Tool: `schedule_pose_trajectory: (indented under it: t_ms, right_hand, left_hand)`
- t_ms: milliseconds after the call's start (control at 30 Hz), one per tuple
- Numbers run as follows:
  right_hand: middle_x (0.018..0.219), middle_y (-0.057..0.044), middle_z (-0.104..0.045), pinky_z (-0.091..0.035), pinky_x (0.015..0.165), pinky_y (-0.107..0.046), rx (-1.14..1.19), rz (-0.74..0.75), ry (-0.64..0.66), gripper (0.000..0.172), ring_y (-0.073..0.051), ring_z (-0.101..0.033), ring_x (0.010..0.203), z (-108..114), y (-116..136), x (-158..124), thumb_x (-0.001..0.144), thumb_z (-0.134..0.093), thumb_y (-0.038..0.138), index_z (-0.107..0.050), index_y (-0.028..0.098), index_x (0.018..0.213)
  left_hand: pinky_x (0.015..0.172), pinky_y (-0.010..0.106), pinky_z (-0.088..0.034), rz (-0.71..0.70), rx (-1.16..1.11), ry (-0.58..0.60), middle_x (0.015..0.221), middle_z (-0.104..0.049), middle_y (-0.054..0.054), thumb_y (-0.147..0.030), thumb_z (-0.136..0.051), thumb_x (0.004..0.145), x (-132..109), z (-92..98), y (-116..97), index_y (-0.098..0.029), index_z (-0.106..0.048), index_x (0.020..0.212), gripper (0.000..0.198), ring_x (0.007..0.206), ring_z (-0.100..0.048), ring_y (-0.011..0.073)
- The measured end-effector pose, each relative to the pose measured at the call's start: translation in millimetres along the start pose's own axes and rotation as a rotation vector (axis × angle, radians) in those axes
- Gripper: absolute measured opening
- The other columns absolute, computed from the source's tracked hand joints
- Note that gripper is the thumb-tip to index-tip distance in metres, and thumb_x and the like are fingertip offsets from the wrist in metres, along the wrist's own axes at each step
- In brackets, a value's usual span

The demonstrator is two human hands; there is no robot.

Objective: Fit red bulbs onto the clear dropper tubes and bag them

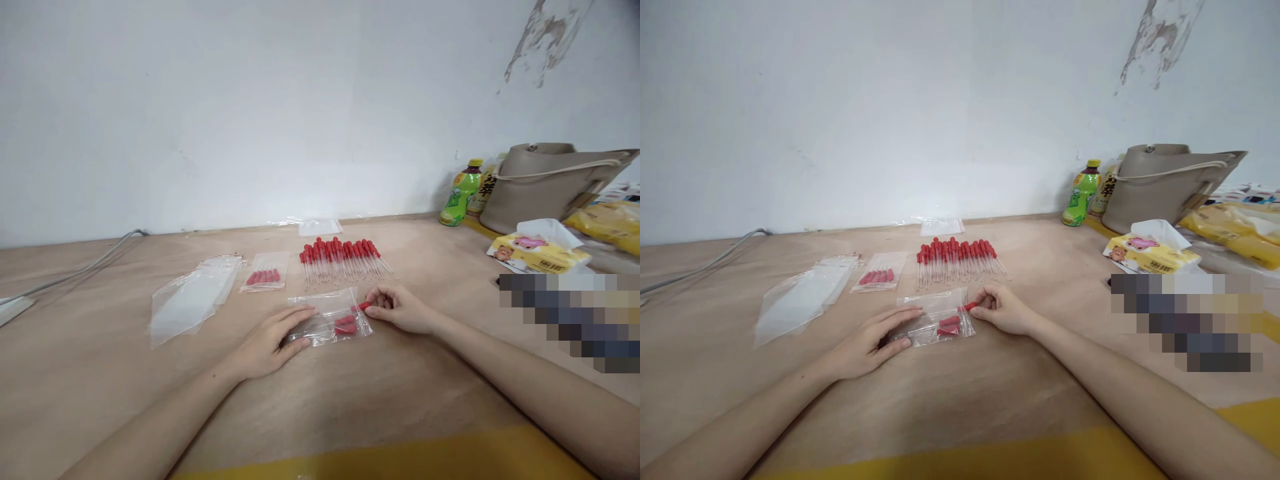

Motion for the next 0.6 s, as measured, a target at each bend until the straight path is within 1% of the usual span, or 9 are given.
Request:
schedule_pose_trajectory:
  t_ms: [67, 133, 233, 333, 400, 467, 500, 533, 600]
  right_hand:
    - [0.053, 0.005, -0.042, -0.029, 0.044, -0.02, -0.062, 0.041, -0.055, 0.023, -0.007, -0.036, 0.049, 0, 4, 3, 0.066, -0.063, 0.038, -0.057, 0.017, 0.072]
    - [0.055, 0.004, -0.044, -0.031, 0.045, -0.02, -0.089, 0.076, -0.108, 0.02, -0.007, -0.036, 0.049, -3, 6, 5, 0.066, -0.063, 0.036, -0.059, 0.016, 0.071]
    - [0.065, 0.0, -0.05, -0.037, 0.051, -0.022, -0.116, 0.143, -0.131, 0.015, -0.009, -0.043, 0.056, -11, 10, 8, 0.068, -0.062, 0.031, -0.061, 0.016, 0.069]
    - [0.08, -0.003, -0.054, -0.042, 0.066, -0.027, -0.153, 0.27, -0.086, 0.01, -0.013, -0.05, 0.072, -19, 21, 7, 0.072, -0.057, 0.026, -0.064, 0.018, 0.071]
    - [0.083, -0.003, -0.054, -0.042, 0.072, -0.029, -0.14, 0.324, -0.006, 0.014, -0.014, -0.051, 0.078, -25, 28, 5, 0.076, -0.053, 0.025, -0.066, 0.021, 0.074]
    - [0.082, -0.003, -0.053, -0.042, 0.074, -0.029, -0.109, 0.332, 0.067, 0.016, -0.014, -0.052, 0.078, -28, 32, 3, 0.077, -0.051, 0.027, -0.066, 0.021, 0.073]
    - [0.08, -0.003, -0.054, -0.042, 0.072, -0.028, -0.097, 0.318, 0.086, 0.017, -0.014, -0.052, 0.076, -28, 32, 2, 0.076, -0.052, 0.029, -0.066, 0.02, 0.071]
    - [0.077, -0.003, -0.054, -0.043, 0.069, -0.027, -0.091, 0.289, 0.083, 0.017, -0.013, -0.052, 0.073, -26, 30, 3, 0.075, -0.053, 0.031, -0.065, 0.02, 0.071]
    - [0.071, -0.002, -0.054, -0.042, 0.06, -0.026, -0.107, 0.215, -0.016, 0.018, -0.012, -0.049, 0.064, -15, 22, 6, 0.074, -0.054, 0.033, -0.063, 0.018, 0.07]
  left_hand:
    - [0.098, 0.043, -0.035, 0.001, 0.001, -0.004, 0.13, -0.045, 0.005, -0.033, -0.045, 0.085, 0, 0.2, 1, -0.027, -0.039, 0.128, 0.044, 0.118, -0.041, 0.0226]
    - [0.097, 0.042, -0.036, 0.003, 0.001, -0.004, 0.129, -0.045, 0.005, -0.033, -0.045, 0.085, 0, 0.1, 1, -0.027, -0.039, 0.127, 0.043, 0.117, -0.042, 0.0227]
    - [0.098, 0.041, -0.036, 0.003, 0.001, 0.002, 0.129, -0.045, 0.005, -0.033, -0.045, 0.085, 1, -0.3, 0, -0.026, -0.038, 0.128, 0.044, 0.118, -0.041, 0.0221]
    - [0.099, 0.04, -0.034, 0.009, 0.005, 0.007, 0.13, -0.044, 0.005, -0.033, -0.045, 0.085, 1, -0.5, 0, -0.026, -0.037, 0.128, 0.044, 0.119, -0.039, 0.0213]
    - [0.099, 0.041, -0.034, 0.011, 0.006, 0.001, 0.13, -0.044, 0.004, -0.033, -0.045, 0.085, 1, 0.3, 0, -0.027, -0.038, 0.128, 0.044, 0.119, -0.04, 0.0213]
    - [0.098, 0.041, -0.035, 0.008, 0.003, -0.015, 0.129, -0.045, 0.005, -0.033, -0.046, 0.084, 1, 1.5, 0, -0.027, -0.039, 0.127, 0.044, 0.118, -0.041, 0.0217]
    - [0.098, 0.041, -0.035, 0.006, -0.001, -0.023, 0.129, -0.045, 0.005, -0.033, -0.047, 0.084, 1, 2.2, 1, -0.026, -0.04, 0.126, 0.043, 0.118, -0.041, 0.0219]
    - [0.097, 0.041, -0.036, 0.0, -0.006, -0.031, 0.128, -0.046, 0.005, -0.033, -0.047, 0.084, 1, 2.7, 0, -0.026, -0.042, 0.125, 0.042, 0.117, -0.042, 0.022]
    - [0.096, 0.04, -0.037, -0.015, -0.021, -0.047, 0.126, -0.047, 0.006, -0.032, -0.049, 0.083, 1, 3.8, -1, -0.024, -0.046, 0.12, 0.038, 0.115, -0.044, 0.0219]
Point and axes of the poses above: each hand's wrist, its own x-axis towards the middle knuckle, its own z-axis out of the back of the hand, y = z × x, the point moved 9 cm from there along x, towards the middle knuckle
